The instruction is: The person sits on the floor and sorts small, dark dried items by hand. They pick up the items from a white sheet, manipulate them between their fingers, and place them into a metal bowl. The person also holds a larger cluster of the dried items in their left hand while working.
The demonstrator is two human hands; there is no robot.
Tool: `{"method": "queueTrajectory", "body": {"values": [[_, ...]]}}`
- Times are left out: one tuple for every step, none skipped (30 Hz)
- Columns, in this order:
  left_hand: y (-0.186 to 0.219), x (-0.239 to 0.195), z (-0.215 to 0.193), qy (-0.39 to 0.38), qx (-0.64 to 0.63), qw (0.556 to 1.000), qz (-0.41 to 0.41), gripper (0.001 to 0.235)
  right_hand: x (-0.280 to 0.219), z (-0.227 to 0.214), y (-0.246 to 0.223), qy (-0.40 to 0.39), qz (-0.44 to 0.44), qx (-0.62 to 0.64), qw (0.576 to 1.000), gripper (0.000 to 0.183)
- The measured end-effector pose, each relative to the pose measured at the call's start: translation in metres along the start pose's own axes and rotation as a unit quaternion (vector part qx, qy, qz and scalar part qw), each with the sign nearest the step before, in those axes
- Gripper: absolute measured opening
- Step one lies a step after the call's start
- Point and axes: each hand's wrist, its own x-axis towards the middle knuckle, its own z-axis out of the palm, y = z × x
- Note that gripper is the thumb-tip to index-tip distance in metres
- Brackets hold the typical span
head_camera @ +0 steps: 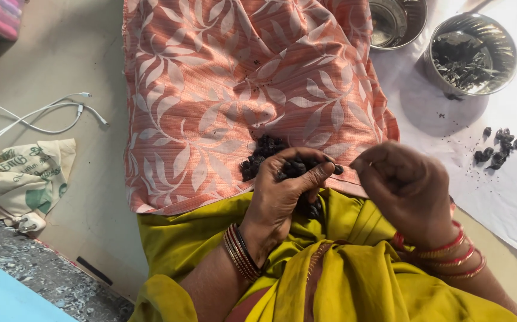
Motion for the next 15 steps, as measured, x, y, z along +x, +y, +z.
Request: {"method": "queueTrajectory", "body": {"values": [[-0.002, -0.001, 0.000, 0.001, -0.001, 1.000, 0.000, 0.010, -0.003, 0.004, 0.000, -0.001, 0.000, 0.000, 1.000, 0.003], [-0.003, -0.002, -0.001, 0.000, 0.007, 1.000, 0.024, 0.011, -0.007, 0.008, -0.001, -0.009, 0.003, 0.039, 0.999, 0.003], [-0.005, -0.003, -0.001, -0.001, 0.015, 0.999, 0.048, 0.012, -0.010, 0.012, -0.001, -0.018, 0.006, 0.078, 0.997, 0.004], [-0.005, -0.003, -0.002, -0.001, 0.014, 0.999, 0.047, 0.012, -0.010, 0.014, -0.001, -0.018, 0.007, 0.077, 0.997, 0.004], [-0.006, -0.004, -0.002, 0.006, 0.021, 0.998, 0.057, 0.011, -0.009, 0.016, -0.002, -0.003, -0.039, -0.024, 0.999, 0.005], [-0.007, -0.004, -0.002, 0.012, 0.027, 0.997, 0.066, 0.010, -0.009, 0.017, -0.002, 0.012, -0.085, -0.125, 0.988, 0.011], [-0.007, -0.004, -0.002, 0.013, 0.026, 0.997, 0.066, 0.010, -0.009, 0.017, 0.000, 0.011, -0.085, -0.126, 0.988, 0.011], [-0.007, -0.003, -0.002, 0.018, 0.011, 0.998, 0.063, 0.010, -0.009, 0.018, 0.001, -0.009, -0.062, -0.070, 0.996, 0.006], [-0.006, -0.003, -0.002, 0.023, -0.003, 0.998, 0.060, 0.010, -0.010, 0.019, 0.002, -0.029, -0.037, -0.013, 0.999, 0.004], [-0.005, -0.002, -0.002, 0.023, -0.004, 0.998, 0.060, 0.010, -0.007, 0.019, 0.006, -0.029, -0.038, -0.013, 0.999, 0.004], [-0.004, -0.002, -0.002, 0.014, -0.034, 0.999, 0.038, 0.012, -0.005, 0.018, 0.010, -0.076, -0.033, -0.016, 0.996, 0.003], [-0.003, -0.002, -0.002, 0.006, -0.064, 0.998, 0.015, 0.013, -0.003, 0.018, 0.014, -0.123, -0.027, -0.018, 0.992, 0.003], [-0.005, -0.001, -0.005, 0.006, -0.064, 0.998, 0.015, 0.013, -0.001, 0.017, 0.022, -0.123, -0.027, -0.018, 0.992, 0.003], [-0.008, 0.000, -0.008, -0.017, -0.065, 0.998, 0.002, 0.014, 0.001, 0.015, 0.031, -0.151, 0.005, 0.105, 0.983, 0.005], [-0.011, 0.001, -0.011, -0.041, -0.067, 0.997, -0.010, 0.016, 0.002, 0.013, 0.040, -0.176, 0.038, 0.227, 0.957, 0.008]]}}
